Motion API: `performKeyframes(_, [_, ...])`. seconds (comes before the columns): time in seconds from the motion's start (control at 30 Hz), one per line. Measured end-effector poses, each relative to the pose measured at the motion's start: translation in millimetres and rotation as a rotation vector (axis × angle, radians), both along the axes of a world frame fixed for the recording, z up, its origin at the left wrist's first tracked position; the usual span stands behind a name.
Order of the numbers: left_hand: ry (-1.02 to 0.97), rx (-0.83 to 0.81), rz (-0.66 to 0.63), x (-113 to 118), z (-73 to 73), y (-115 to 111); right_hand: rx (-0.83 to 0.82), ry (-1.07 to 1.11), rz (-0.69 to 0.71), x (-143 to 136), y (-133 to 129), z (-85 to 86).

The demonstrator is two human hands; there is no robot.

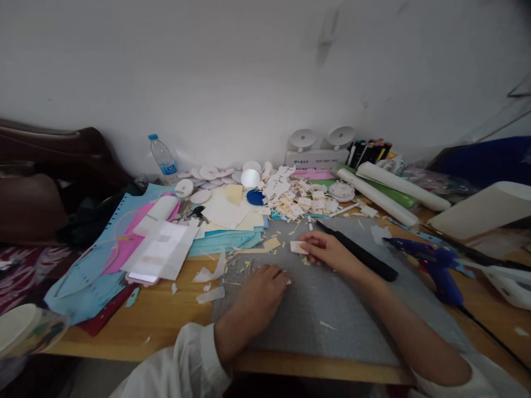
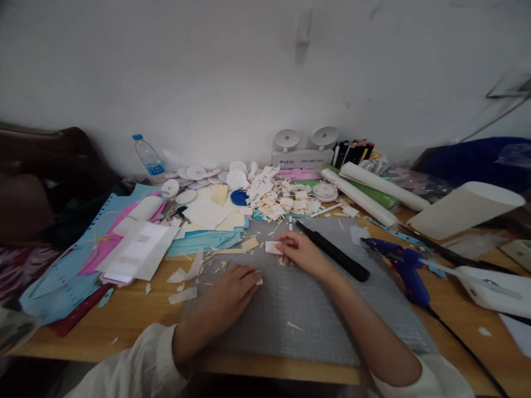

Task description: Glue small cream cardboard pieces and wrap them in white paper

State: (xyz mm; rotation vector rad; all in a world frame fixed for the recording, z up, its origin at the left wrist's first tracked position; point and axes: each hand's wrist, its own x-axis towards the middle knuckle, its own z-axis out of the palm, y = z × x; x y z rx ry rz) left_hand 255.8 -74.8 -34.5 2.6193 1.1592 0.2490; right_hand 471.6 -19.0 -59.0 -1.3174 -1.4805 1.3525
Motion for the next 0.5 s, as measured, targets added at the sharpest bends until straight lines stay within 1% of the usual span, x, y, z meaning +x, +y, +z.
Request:
performKeyframes(0.1, [-0.175,0.015,0.038,-3.1,0.2,7.2,0.033,-0.023,-0.061,-2.3,0.3,-2.0])
performKeyframes(0.17, [-0.251,0.051,0.077,-14.1,1.9,9.3,0.048,-0.039,-0.091,-2.6,1.3,-4.0])
performKeyframes(0.23, [-0.285,0.125,0.161,-33.9,0.7,9.6,0.064,-0.059,-0.120,-2.3,2.4,-7.1])
performKeyframes(0.27, [-0.295,0.171,0.230,-46.6,-1.8,9.4,0.075,-0.071,-0.136,-1.9,2.8,-8.9])
performKeyframes(0.37, [-0.279,0.291,0.463,-88.9,-16.4,8.4,0.119,-0.136,-0.206,-0.7,2.2,-14.0])
performKeyframes(0.43, [-0.270,0.273,0.556,-113.2,-26.7,6.8,0.157,-0.194,-0.267,-0.1,0.2,-14.9])
performKeyframes(0.5, [-0.329,0.176,0.576,-129.6,-32.0,4.2,0.206,-0.249,-0.332,0.0,-2.4,-12.3])
